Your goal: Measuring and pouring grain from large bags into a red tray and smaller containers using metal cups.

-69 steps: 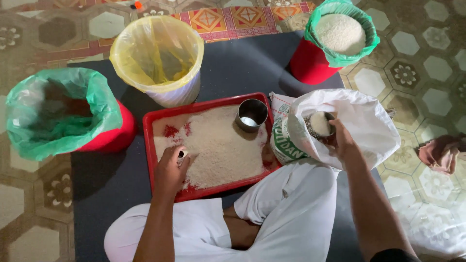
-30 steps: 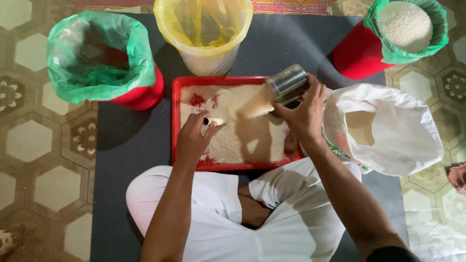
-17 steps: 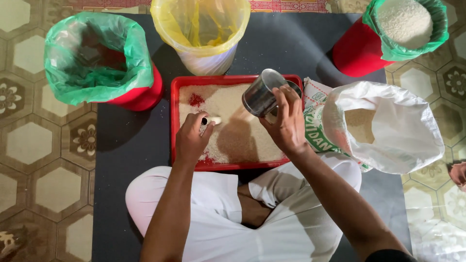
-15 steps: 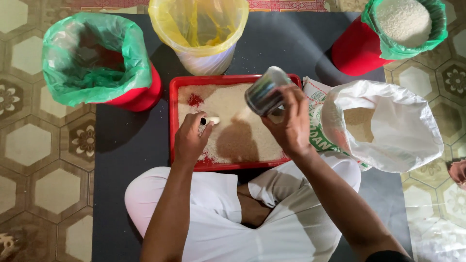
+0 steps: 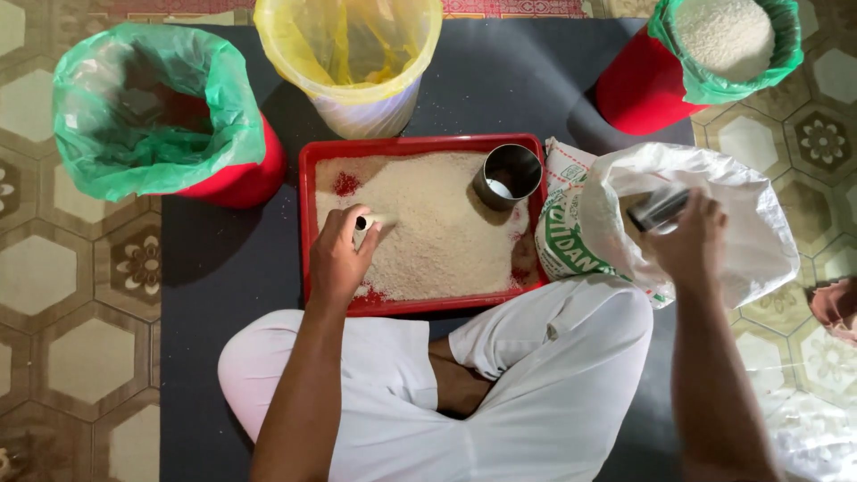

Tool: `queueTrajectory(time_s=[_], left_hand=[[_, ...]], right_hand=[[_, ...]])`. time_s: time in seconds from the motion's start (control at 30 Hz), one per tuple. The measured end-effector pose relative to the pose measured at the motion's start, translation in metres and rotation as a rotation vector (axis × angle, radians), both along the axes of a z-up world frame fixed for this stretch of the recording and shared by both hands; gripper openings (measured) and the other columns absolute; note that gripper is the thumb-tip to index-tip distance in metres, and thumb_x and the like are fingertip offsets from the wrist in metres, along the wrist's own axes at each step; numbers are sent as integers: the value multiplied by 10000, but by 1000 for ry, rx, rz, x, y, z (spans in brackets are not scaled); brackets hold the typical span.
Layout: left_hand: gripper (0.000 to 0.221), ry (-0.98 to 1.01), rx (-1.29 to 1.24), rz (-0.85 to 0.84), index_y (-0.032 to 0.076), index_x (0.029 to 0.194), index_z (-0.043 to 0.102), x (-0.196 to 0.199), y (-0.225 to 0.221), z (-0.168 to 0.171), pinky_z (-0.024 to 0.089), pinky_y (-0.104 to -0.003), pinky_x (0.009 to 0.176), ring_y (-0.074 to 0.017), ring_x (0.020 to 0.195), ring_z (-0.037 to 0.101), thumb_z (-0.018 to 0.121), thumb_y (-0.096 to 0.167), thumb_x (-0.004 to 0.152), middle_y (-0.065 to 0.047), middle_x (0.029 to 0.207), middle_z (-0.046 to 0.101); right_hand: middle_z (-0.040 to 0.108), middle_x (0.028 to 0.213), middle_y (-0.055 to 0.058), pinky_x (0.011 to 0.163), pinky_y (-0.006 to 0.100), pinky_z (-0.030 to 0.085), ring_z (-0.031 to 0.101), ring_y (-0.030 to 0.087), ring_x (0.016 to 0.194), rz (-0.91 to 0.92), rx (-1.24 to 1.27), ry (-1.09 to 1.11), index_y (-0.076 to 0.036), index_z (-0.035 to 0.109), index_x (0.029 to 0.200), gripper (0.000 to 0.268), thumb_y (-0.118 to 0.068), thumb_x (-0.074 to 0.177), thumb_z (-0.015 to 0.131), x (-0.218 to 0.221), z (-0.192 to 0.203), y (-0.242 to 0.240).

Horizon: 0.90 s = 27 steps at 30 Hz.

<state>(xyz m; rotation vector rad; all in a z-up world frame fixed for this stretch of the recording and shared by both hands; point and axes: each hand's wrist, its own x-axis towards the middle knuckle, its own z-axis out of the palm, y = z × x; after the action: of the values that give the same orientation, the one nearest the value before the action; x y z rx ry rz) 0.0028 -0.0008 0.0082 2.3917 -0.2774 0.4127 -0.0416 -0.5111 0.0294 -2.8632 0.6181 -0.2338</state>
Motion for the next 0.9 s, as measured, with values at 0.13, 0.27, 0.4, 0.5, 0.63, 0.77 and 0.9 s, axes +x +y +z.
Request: queueTrajectory(time_s=[0.13,0.27,0.4,0.5,0.63,0.77,0.9], left_hand=[[287,47,-30,0,75,1191,657,-1,1,1,514,-330,601,-199,706,610,753,176,940,-79,966,639],[318,38,-1,29,115,1198,657,-3,2,-6,529,-332,651,-206,771,641,772,165,906,-49,1032,654],[330,66,11,23,111,1185,650,-3,2,-1,536,-337,645,-208,766,649,792,131,888,-57,1014,660],[327,70,25,20,113,1188,649,-4,2,-3,528,-320,628,-191,756,642,796,173,902,-51,990,654],[318,124,-17,11,105,1222,640,-1,2,-4,530,-330,626,-201,749,638,728,242,949,-64,1021,657],[321,64,-7,-3,104,1205,639,-1,2,-4,524,-333,599,-198,710,630,764,190,923,-66,982,657],[296,88,-7,-15,136,1190,653,4,7,-24,620,-365,586,-255,710,714,738,320,974,-83,921,610]], right_hand=[[532,1321,193,879,512,509,520,391,1202,139,-332,42,-55,485,1436,814,-75,701,835,2,-34,-23],[492,1318,134,917,476,498,492,317,1227,317,-507,104,-132,464,1481,965,-116,606,871,1,-53,-44],[551,1319,115,970,468,483,517,328,1196,330,-388,140,-151,529,1446,881,-251,635,859,-3,-54,-44],[622,1243,192,862,518,542,592,412,1071,138,-217,336,-102,565,1426,802,-282,686,815,-4,-37,-33],[745,1079,190,821,439,526,684,340,926,-72,222,427,-37,678,1291,655,-332,722,815,-5,-8,-10],[736,1131,234,848,448,517,675,372,944,-187,387,561,-5,678,1339,538,-377,963,581,-5,-27,-18],[718,1253,159,1039,504,458,582,411,1268,-227,415,454,-194,753,1263,676,-722,863,620,-17,-51,-22]])
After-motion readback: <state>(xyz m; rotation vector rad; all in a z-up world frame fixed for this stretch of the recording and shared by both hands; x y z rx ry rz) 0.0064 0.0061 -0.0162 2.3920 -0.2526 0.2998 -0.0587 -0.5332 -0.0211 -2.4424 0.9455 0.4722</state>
